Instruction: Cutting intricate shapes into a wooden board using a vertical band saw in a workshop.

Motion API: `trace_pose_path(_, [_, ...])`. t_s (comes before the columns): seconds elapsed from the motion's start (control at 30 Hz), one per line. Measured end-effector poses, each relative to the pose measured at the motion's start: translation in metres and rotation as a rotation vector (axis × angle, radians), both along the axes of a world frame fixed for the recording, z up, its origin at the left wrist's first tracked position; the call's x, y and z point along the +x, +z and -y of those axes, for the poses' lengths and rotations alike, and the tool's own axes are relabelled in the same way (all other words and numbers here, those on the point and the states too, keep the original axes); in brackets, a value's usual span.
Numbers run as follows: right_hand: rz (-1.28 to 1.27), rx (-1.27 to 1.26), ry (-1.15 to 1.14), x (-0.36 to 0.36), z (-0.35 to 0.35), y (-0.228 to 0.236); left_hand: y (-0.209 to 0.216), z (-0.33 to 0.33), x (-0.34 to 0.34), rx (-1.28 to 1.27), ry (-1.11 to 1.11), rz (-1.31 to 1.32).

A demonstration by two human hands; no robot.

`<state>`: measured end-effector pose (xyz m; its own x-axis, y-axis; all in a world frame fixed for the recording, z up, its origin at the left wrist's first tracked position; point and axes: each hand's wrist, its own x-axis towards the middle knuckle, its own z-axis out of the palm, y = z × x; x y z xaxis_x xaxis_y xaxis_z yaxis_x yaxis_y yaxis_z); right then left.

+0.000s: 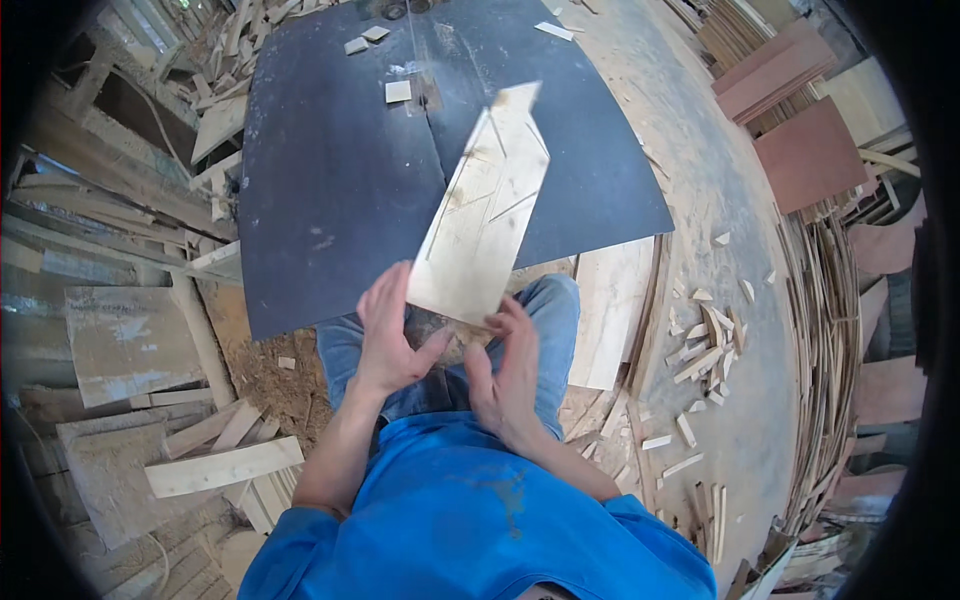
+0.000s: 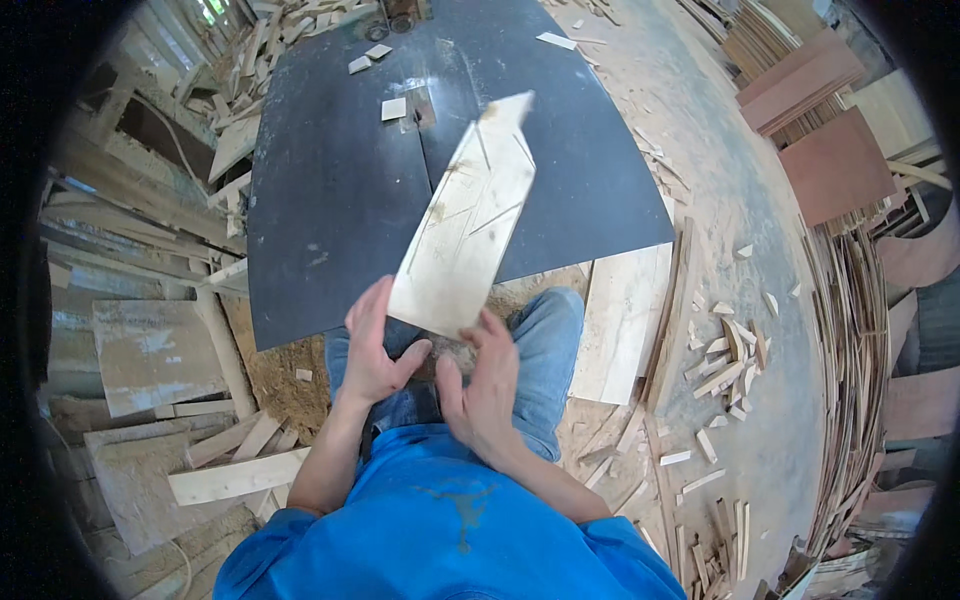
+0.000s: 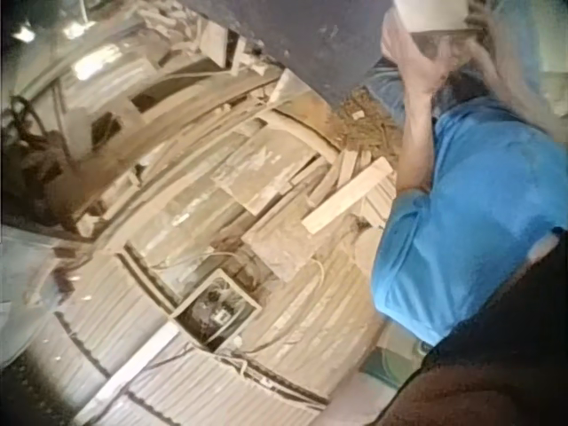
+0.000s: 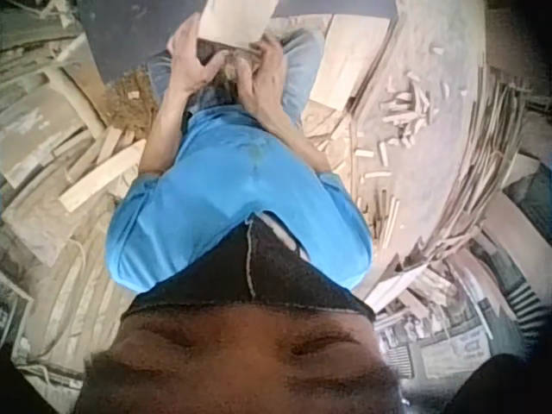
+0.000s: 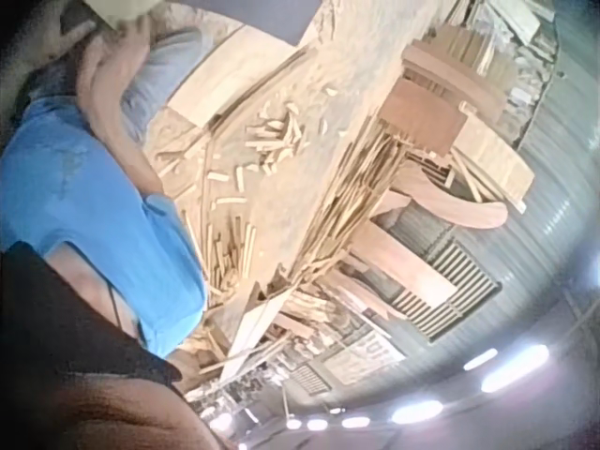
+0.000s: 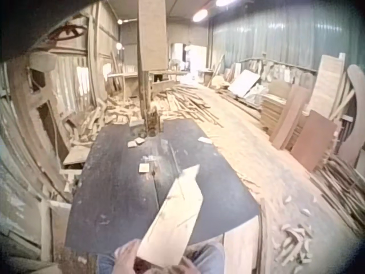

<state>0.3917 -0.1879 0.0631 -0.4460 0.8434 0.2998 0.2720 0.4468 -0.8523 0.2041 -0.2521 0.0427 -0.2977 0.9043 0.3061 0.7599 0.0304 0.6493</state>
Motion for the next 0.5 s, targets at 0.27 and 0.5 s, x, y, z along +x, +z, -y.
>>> trace_pose_path(0.27, [-0.064, -0.166, 0.239, 0.001, -0.012, -0.002, -0.003, 0.010, -0.002, -0.030, 0.309, -0.101])
trace_pose_path(0.5, [0.094, 0.280, -0.017, 0.001, -0.089, -0.001, -0.007, 0.007, -0.024, -0.019, 0.290, -0.081])
